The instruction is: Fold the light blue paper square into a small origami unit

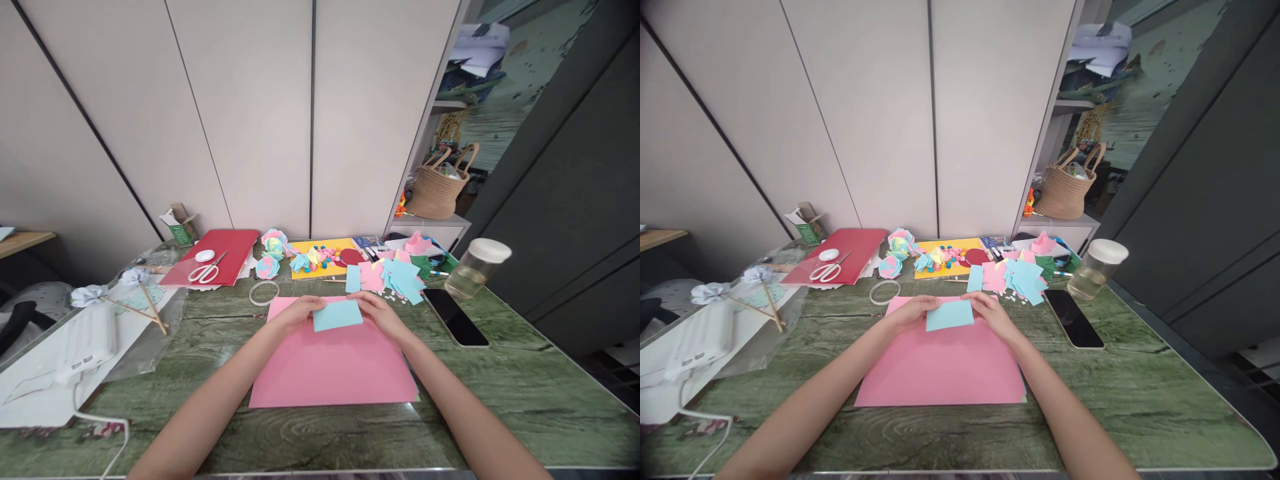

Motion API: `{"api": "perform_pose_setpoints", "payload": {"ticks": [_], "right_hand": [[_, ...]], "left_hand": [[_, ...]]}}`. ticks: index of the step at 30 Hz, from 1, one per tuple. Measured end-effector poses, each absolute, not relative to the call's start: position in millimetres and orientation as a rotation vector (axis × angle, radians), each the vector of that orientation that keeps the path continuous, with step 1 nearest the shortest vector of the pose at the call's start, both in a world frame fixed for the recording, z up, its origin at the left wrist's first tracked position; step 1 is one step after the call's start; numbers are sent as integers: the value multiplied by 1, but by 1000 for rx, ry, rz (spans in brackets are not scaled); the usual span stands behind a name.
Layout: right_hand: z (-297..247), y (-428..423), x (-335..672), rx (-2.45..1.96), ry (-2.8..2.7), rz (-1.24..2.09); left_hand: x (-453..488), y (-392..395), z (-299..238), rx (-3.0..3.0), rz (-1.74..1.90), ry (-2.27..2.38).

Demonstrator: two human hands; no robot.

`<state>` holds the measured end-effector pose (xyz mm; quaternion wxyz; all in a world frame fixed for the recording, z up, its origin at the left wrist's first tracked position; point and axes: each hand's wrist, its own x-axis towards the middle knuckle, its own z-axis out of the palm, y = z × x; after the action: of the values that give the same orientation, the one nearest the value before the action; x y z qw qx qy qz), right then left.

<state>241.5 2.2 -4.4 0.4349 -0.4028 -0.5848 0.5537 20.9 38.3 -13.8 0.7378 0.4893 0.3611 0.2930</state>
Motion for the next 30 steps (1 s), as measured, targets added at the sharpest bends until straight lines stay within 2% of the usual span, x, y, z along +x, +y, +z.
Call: {"api": "perform_pose_setpoints", "payload": {"ticks": [18, 23, 27, 30], "right_hand": [[-2, -3, 233, -915, -1351, 1513], [-3, -4, 233, -987, -1429, 1410], [-9, 2, 235, -1085, -1479, 1308], [-14, 7, 237, -1119, -1465, 1265]], "left_hand": [[23, 39, -17, 1082, 661, 837], [25, 38, -17, 1181, 672, 883], [28, 28, 1, 1333, 728, 956], [24, 6, 27, 1485, 965, 1023]]}}
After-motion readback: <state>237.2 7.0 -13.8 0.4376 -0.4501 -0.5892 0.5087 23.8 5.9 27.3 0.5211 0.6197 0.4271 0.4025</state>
